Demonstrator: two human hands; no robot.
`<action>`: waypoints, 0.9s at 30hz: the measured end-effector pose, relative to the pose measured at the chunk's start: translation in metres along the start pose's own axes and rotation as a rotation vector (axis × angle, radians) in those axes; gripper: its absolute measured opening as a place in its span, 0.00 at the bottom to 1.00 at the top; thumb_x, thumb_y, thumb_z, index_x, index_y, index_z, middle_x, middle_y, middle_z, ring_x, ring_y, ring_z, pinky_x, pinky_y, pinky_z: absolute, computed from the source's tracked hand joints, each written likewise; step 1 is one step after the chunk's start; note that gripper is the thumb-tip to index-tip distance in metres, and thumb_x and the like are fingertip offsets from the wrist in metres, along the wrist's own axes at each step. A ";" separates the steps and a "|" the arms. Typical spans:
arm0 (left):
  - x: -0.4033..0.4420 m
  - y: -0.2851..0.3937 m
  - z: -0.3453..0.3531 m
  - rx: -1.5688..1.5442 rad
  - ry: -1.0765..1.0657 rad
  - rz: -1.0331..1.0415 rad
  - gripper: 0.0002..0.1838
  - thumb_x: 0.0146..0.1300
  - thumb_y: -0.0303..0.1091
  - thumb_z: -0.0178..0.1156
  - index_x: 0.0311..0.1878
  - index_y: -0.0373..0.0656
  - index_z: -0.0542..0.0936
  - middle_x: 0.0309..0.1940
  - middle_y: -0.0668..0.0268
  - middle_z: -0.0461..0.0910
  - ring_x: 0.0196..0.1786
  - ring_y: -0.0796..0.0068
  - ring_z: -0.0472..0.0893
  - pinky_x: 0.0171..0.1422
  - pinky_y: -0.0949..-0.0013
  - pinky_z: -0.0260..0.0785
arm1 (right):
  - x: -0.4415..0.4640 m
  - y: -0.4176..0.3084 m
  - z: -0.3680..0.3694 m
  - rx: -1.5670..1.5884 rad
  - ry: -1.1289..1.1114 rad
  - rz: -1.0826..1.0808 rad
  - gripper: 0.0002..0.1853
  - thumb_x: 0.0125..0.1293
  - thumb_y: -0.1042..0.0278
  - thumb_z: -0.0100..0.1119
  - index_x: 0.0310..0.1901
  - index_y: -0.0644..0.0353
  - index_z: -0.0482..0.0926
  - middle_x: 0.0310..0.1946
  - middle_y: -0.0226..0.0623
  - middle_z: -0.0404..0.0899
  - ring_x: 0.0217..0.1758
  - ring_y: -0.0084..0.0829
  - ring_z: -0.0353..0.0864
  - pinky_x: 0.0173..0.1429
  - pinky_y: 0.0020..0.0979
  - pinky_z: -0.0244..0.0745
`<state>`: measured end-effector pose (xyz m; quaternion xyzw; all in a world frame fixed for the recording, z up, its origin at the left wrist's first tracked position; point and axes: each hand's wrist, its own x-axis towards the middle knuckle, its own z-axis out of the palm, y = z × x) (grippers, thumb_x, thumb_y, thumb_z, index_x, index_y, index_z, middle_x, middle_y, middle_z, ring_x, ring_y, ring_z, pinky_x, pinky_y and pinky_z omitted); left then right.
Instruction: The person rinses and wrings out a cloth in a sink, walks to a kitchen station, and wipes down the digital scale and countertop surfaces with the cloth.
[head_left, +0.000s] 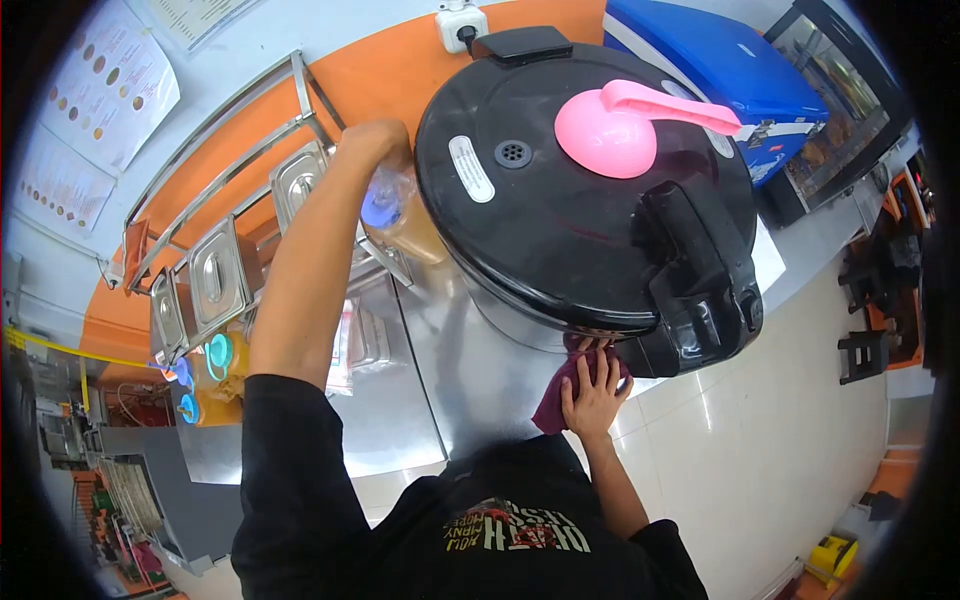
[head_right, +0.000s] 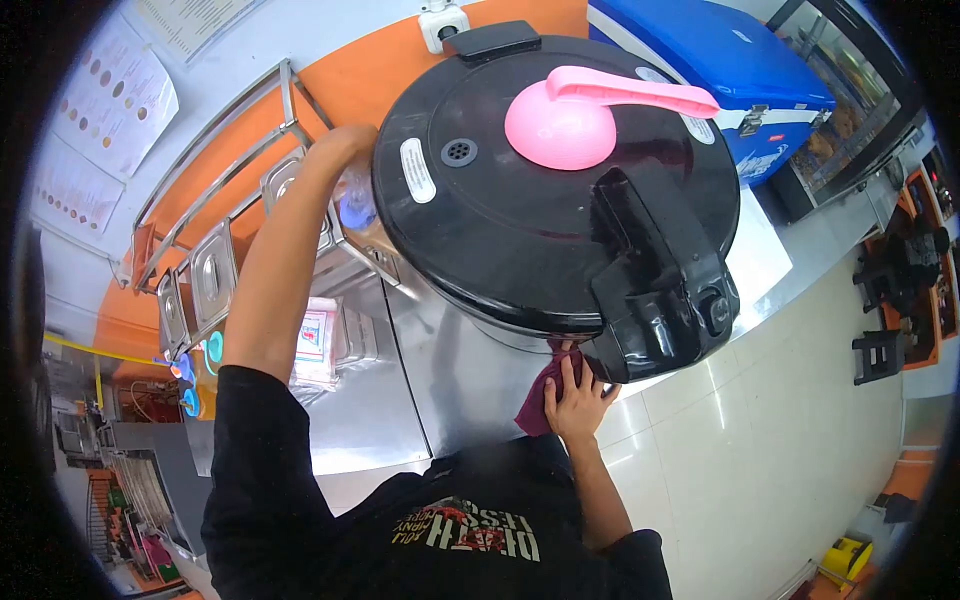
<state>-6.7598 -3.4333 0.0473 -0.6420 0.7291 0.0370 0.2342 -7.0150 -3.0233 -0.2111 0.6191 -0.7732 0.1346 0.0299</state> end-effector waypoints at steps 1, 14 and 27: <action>0.008 -0.002 0.010 -0.055 0.024 -0.004 0.22 0.60 0.47 0.64 0.54 0.46 0.84 0.55 0.57 0.82 0.58 0.54 0.81 0.59 0.56 0.74 | -0.001 -0.001 0.000 0.032 -0.024 0.011 0.27 0.65 0.45 0.53 0.62 0.47 0.76 0.66 0.43 0.68 0.70 0.50 0.63 0.71 0.69 0.42; -0.001 -0.032 0.002 -0.310 0.351 0.303 0.24 0.54 0.42 0.66 0.47 0.30 0.83 0.46 0.39 0.82 0.52 0.45 0.83 0.58 0.55 0.72 | 0.030 0.082 0.004 -0.013 0.015 0.104 0.27 0.70 0.52 0.48 0.65 0.56 0.72 0.71 0.43 0.62 0.77 0.45 0.55 0.74 0.71 0.36; -0.326 0.047 0.134 -1.260 0.490 -0.504 0.27 0.67 0.43 0.62 0.63 0.36 0.74 0.57 0.61 0.76 0.58 0.68 0.75 0.66 0.64 0.64 | 0.205 0.206 0.035 0.173 -0.028 -0.221 0.28 0.71 0.55 0.46 0.70 0.57 0.67 0.71 0.45 0.63 0.75 0.46 0.59 0.77 0.56 0.47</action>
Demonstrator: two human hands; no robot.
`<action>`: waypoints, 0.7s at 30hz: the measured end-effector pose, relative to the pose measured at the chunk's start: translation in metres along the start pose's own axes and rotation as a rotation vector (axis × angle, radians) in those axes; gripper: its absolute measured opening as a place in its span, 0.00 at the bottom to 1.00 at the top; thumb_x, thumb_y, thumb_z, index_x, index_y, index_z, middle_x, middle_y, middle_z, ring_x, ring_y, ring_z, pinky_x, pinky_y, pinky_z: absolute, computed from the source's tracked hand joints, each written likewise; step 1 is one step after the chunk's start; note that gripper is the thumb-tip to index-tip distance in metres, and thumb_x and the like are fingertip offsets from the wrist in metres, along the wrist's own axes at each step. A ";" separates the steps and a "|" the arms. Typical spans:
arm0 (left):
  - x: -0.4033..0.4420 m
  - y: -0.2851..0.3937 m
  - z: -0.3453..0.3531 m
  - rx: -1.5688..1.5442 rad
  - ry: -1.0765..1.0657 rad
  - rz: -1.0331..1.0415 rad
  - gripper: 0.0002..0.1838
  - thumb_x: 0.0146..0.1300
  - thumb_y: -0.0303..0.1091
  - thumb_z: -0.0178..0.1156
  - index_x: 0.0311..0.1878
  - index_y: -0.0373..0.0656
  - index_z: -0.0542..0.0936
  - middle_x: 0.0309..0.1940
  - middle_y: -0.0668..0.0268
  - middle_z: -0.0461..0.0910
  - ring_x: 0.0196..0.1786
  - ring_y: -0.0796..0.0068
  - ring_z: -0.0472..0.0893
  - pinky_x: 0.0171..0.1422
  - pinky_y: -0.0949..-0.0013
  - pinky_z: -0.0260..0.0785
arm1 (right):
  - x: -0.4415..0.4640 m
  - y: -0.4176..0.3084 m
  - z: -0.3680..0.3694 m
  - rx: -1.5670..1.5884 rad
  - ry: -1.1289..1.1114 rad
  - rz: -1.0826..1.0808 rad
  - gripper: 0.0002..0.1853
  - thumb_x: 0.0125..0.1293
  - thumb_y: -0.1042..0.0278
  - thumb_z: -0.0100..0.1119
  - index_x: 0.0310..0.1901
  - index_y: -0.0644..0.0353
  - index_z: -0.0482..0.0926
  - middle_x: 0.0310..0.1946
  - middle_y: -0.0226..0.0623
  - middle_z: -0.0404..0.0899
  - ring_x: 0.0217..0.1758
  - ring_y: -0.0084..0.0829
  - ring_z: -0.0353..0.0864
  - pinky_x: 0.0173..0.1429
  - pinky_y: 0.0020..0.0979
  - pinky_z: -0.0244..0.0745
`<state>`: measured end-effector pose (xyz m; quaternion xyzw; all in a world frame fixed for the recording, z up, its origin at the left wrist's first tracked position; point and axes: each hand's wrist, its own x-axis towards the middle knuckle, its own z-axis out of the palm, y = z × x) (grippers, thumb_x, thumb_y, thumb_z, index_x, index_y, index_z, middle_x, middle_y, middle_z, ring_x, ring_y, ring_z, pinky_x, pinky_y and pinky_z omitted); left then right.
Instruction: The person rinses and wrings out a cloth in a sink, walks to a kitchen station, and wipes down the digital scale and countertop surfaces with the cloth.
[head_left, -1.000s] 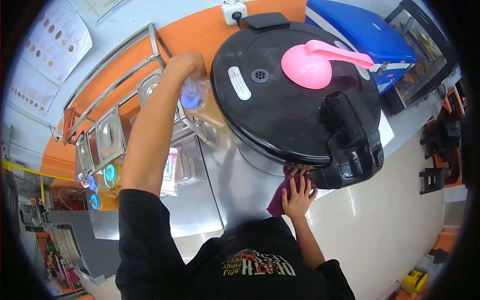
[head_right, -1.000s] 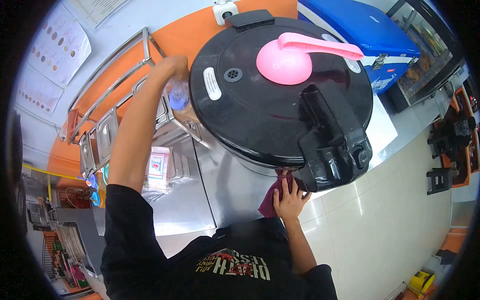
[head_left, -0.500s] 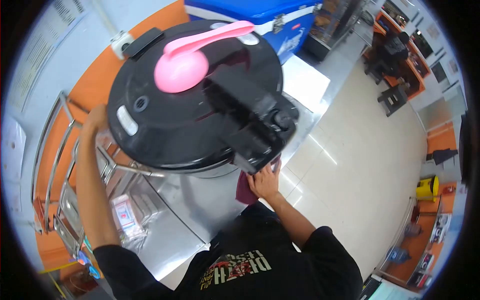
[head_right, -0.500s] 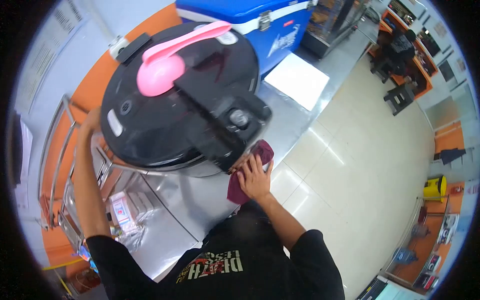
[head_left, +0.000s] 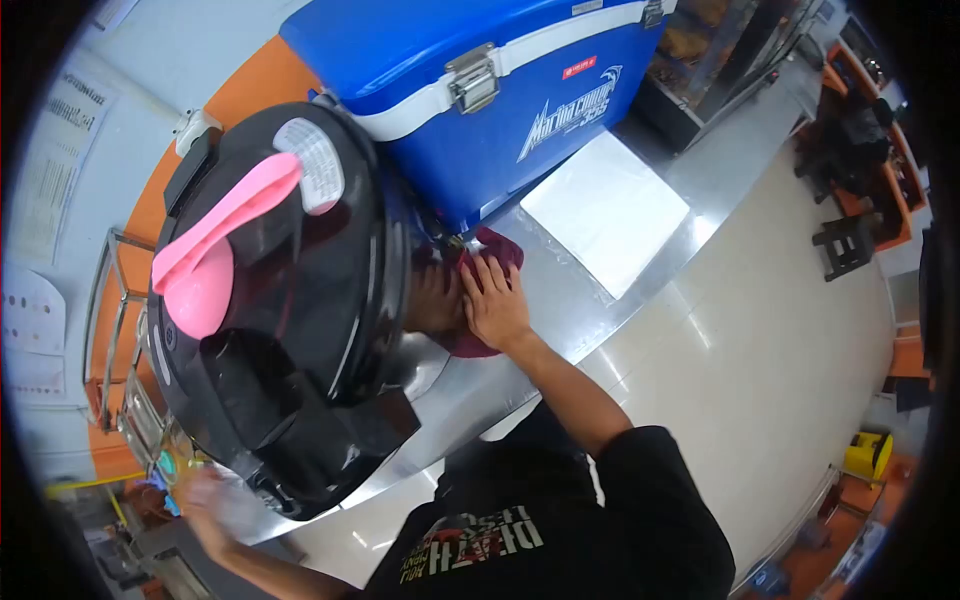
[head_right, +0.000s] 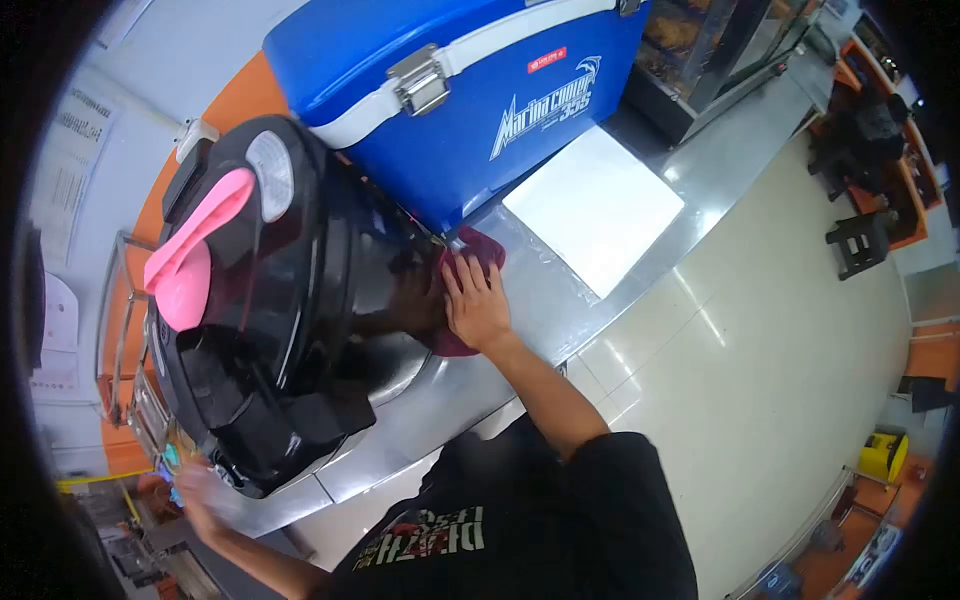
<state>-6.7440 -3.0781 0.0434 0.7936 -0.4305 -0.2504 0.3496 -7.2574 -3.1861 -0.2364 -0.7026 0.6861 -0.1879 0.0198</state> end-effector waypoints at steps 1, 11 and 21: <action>-0.037 -0.015 0.028 0.149 -0.181 -0.192 0.29 0.66 0.43 0.63 0.65 0.36 0.73 0.58 0.62 0.76 0.59 0.68 0.75 0.67 0.65 0.64 | -0.014 -0.001 -0.007 0.027 0.002 0.029 0.28 0.70 0.55 0.47 0.70 0.56 0.67 0.70 0.45 0.64 0.74 0.46 0.60 0.76 0.56 0.49; -0.162 0.003 0.309 -0.269 0.065 -0.109 0.20 0.65 0.25 0.62 0.59 0.31 0.75 0.49 0.63 0.80 0.49 0.74 0.76 0.57 0.71 0.69 | -0.005 0.034 -0.037 0.763 0.214 0.016 0.22 0.68 0.75 0.54 0.64 0.68 0.71 0.64 0.59 0.65 0.58 0.57 0.71 0.62 0.44 0.70; -0.116 -0.005 0.273 -0.275 0.112 -0.058 0.20 0.69 0.31 0.59 0.60 0.31 0.74 0.55 0.61 0.76 0.56 0.69 0.75 0.64 0.66 0.66 | 0.009 -0.066 -0.019 0.874 0.237 0.037 0.27 0.64 0.80 0.52 0.66 0.72 0.66 0.66 0.61 0.61 0.57 0.58 0.68 0.64 0.46 0.66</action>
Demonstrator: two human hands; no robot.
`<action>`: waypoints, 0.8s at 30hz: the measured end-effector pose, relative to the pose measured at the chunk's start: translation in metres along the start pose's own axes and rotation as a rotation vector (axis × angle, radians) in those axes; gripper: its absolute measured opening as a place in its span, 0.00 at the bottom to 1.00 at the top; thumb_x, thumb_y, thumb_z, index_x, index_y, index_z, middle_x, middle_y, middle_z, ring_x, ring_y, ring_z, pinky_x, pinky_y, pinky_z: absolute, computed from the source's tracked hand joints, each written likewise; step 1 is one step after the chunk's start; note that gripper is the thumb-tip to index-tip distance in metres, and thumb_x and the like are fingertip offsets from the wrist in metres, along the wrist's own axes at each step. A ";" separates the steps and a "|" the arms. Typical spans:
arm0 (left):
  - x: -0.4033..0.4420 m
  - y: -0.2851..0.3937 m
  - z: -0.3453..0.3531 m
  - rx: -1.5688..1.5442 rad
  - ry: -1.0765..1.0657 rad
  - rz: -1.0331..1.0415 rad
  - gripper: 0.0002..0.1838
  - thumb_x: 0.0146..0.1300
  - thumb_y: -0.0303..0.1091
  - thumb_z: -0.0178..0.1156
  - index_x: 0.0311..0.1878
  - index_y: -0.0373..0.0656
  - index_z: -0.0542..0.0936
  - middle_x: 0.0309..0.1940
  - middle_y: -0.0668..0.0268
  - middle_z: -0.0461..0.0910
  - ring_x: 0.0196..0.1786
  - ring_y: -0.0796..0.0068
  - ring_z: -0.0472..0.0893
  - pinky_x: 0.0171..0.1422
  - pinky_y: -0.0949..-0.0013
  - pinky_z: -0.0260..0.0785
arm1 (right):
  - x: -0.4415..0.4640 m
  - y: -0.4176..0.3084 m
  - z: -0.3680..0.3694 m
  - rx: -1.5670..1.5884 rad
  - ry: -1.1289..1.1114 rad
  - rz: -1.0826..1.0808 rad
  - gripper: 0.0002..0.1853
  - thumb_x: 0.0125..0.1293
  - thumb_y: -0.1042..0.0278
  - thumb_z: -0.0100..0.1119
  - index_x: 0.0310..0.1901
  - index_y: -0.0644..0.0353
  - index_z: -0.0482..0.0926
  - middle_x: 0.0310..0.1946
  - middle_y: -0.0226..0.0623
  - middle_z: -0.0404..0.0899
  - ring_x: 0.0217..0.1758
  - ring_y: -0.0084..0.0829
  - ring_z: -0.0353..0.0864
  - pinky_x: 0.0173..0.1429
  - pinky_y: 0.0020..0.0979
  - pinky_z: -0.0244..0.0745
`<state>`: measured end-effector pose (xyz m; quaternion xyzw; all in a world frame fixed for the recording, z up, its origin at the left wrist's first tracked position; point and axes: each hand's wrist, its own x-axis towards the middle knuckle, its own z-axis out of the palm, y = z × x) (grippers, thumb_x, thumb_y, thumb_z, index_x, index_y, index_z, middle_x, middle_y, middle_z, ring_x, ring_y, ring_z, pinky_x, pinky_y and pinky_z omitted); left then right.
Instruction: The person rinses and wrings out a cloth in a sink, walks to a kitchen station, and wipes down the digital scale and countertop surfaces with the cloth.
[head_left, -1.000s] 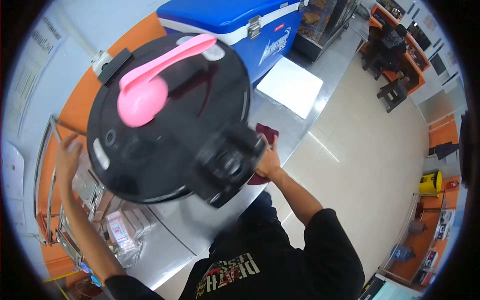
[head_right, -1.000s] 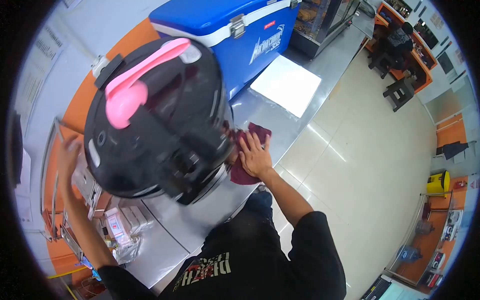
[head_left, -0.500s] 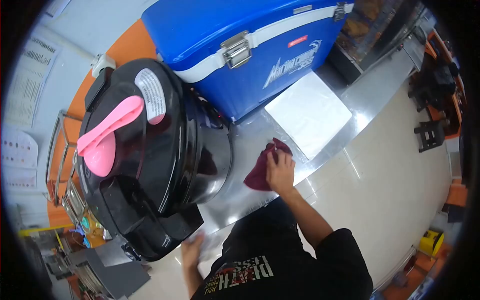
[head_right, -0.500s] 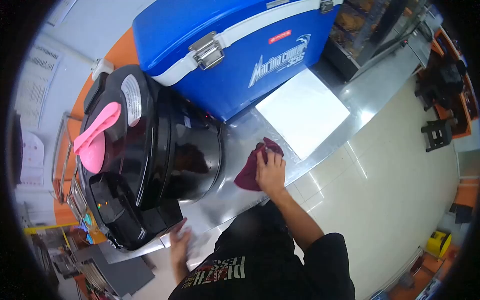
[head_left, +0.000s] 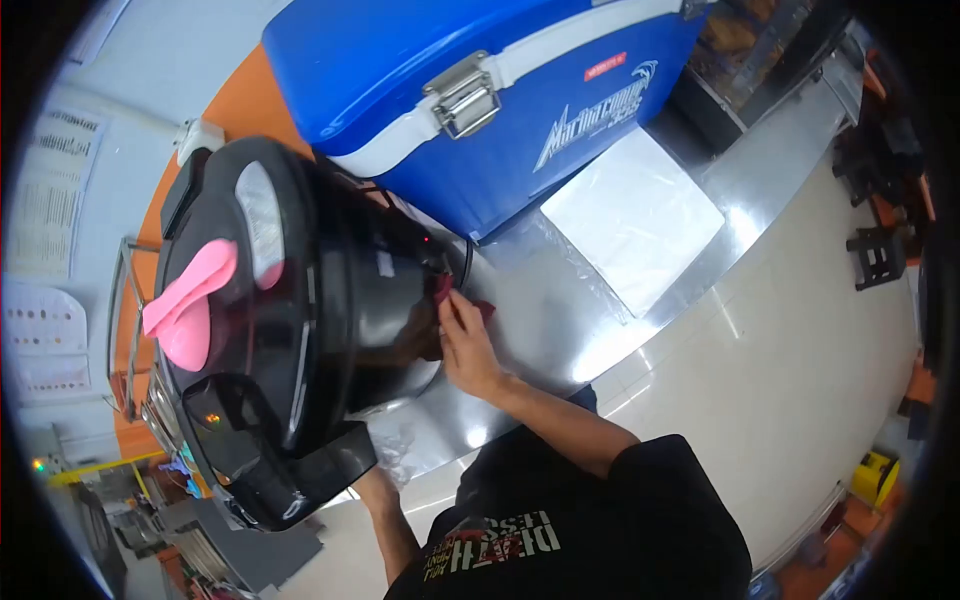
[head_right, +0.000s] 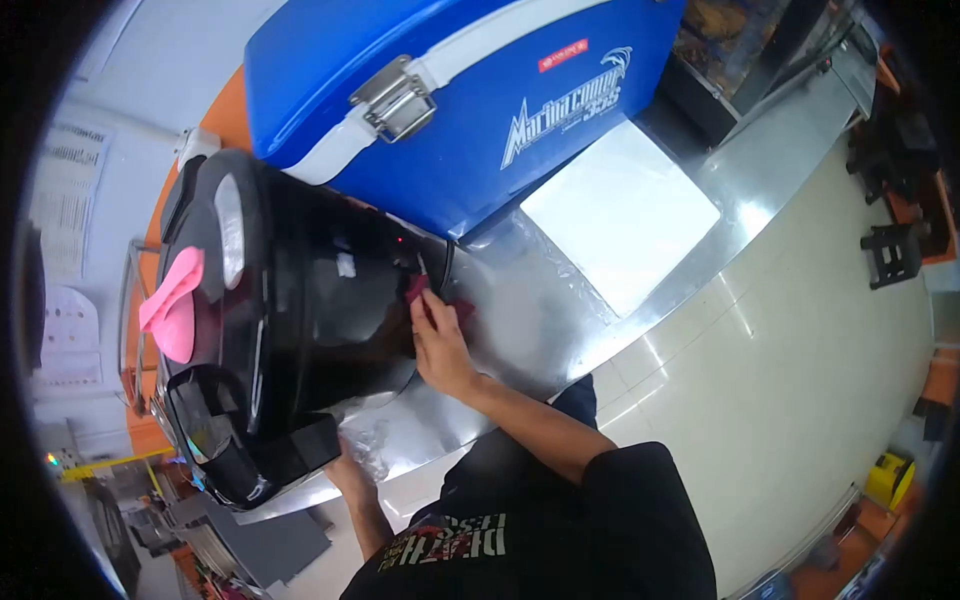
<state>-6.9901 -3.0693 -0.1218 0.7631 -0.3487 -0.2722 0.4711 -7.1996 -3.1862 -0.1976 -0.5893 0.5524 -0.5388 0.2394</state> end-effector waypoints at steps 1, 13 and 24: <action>0.024 -0.009 -0.014 -0.033 -0.042 -0.026 0.20 0.68 0.34 0.60 0.59 0.31 0.74 0.54 0.61 0.76 0.56 0.69 0.75 0.63 0.66 0.66 | 0.001 -0.004 0.009 0.022 -0.006 -0.005 0.27 0.64 0.80 0.53 0.66 0.72 0.65 0.66 0.61 0.60 0.56 0.57 0.69 0.64 0.46 0.67; 0.051 -0.040 0.029 0.085 0.012 0.182 0.45 0.63 0.36 0.68 0.73 0.28 0.50 0.53 0.60 0.78 0.56 0.70 0.75 0.66 0.66 0.65 | 0.010 -0.013 -0.010 0.335 -0.230 0.212 0.25 0.61 0.81 0.52 0.62 0.65 0.73 0.59 0.52 0.73 0.58 0.51 0.77 0.63 0.41 0.72; 0.000 -0.041 0.108 -0.035 -0.154 0.219 0.43 0.61 0.27 0.67 0.74 0.35 0.52 0.50 0.59 0.72 0.51 0.70 0.73 0.63 0.67 0.63 | 0.085 0.036 -0.014 -0.552 -0.221 -0.340 0.26 0.60 0.74 0.56 0.62 0.64 0.72 0.65 0.48 0.70 0.65 0.48 0.71 0.64 0.41 0.71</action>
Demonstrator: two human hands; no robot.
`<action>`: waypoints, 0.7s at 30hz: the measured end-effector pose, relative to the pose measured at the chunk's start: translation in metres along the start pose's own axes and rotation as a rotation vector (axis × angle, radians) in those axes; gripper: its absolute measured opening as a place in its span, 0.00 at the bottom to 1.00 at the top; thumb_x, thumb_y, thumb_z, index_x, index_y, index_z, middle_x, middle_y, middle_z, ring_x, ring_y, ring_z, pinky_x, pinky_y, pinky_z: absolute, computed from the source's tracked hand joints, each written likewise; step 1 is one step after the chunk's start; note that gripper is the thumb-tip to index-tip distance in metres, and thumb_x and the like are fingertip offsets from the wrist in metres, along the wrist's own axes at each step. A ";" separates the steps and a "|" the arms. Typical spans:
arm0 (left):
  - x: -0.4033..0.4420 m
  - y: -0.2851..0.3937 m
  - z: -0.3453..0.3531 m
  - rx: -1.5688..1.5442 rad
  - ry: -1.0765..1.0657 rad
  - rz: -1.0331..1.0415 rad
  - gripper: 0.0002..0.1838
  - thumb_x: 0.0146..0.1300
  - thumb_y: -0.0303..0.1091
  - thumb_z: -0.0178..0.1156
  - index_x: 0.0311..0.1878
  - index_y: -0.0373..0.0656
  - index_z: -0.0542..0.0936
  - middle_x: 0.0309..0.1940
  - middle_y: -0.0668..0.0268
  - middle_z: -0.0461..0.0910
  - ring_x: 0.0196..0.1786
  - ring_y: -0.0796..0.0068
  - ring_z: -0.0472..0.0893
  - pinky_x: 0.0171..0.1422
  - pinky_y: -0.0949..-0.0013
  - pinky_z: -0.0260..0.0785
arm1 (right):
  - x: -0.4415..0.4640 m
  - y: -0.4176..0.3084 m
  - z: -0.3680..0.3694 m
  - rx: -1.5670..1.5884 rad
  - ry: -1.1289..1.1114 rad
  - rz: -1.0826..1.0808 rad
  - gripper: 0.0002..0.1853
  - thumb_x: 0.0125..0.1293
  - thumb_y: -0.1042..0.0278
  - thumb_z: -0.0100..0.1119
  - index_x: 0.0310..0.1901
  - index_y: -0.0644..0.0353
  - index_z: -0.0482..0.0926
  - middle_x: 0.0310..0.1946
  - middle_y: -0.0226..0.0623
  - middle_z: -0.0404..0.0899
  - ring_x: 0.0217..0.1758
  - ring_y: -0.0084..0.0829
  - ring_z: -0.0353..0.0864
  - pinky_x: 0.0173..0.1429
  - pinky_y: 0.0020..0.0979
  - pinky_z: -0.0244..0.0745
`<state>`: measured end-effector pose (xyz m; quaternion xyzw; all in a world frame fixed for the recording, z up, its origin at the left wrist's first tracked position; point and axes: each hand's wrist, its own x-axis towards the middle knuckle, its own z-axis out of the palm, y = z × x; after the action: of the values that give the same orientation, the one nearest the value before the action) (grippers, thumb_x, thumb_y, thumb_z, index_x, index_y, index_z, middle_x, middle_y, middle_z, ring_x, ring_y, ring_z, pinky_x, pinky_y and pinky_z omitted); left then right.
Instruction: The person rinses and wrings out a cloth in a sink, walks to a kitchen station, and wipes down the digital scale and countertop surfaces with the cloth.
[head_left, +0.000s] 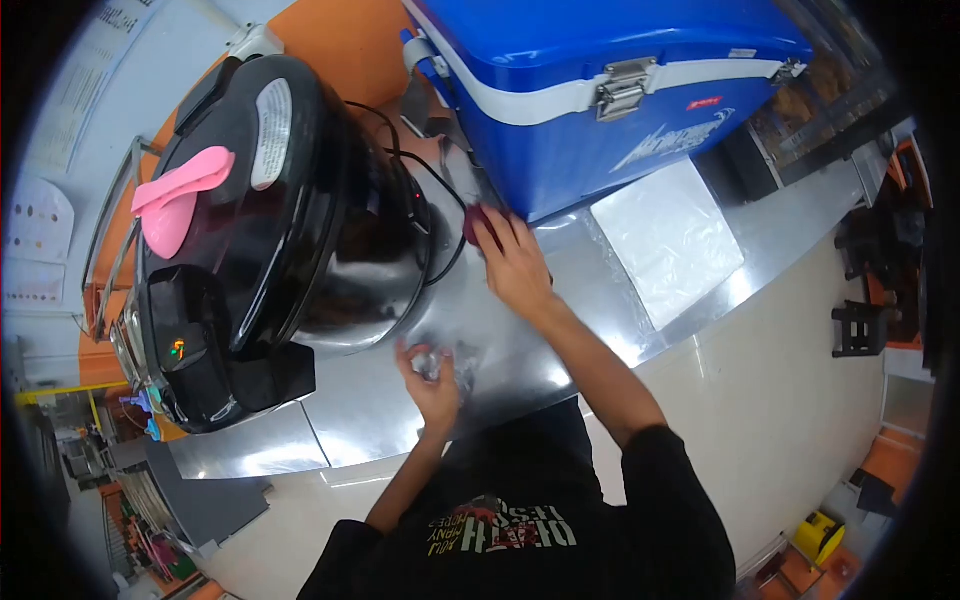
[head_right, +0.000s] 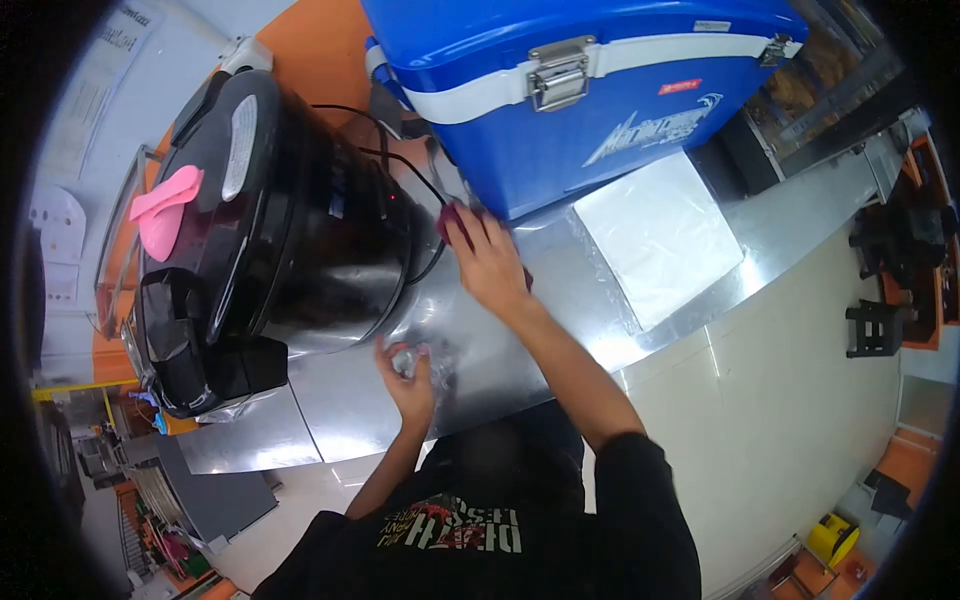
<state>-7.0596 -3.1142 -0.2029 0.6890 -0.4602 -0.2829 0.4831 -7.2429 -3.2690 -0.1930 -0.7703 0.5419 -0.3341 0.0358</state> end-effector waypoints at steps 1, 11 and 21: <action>-0.001 -0.005 -0.004 0.070 -0.084 0.060 0.39 0.61 0.28 0.67 0.72 0.36 0.59 0.50 0.59 0.72 0.49 0.70 0.74 0.59 0.69 0.66 | 0.015 0.013 0.028 -0.103 -0.052 -0.046 0.28 0.61 0.70 0.56 0.65 0.63 0.71 0.68 0.46 0.67 0.69 0.47 0.68 0.67 0.41 0.68; -0.008 -0.003 -0.083 0.024 0.114 -0.066 0.10 0.64 0.27 0.62 0.47 0.36 0.78 0.41 0.65 0.78 0.46 0.74 0.76 0.54 0.72 0.67 | -0.160 -0.075 0.006 0.252 -0.390 -0.402 0.22 0.64 0.68 0.52 0.60 0.60 0.75 0.59 0.40 0.77 0.62 0.42 0.75 0.67 0.44 0.69; 0.009 0.100 0.051 -0.011 -0.346 0.270 0.15 0.57 0.26 0.66 0.48 0.36 0.80 0.41 0.55 0.83 0.50 0.57 0.82 0.56 0.63 0.72 | -0.125 -0.010 -0.032 0.003 -0.766 0.025 0.15 0.59 0.65 0.57 0.47 0.58 0.80 0.52 0.38 0.80 0.58 0.40 0.76 0.59 0.42 0.72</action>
<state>-7.1346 -3.1544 -0.1292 0.5595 -0.6229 -0.3323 0.4342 -7.2762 -3.1483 -0.2237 -0.8327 0.4981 -0.0223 0.2411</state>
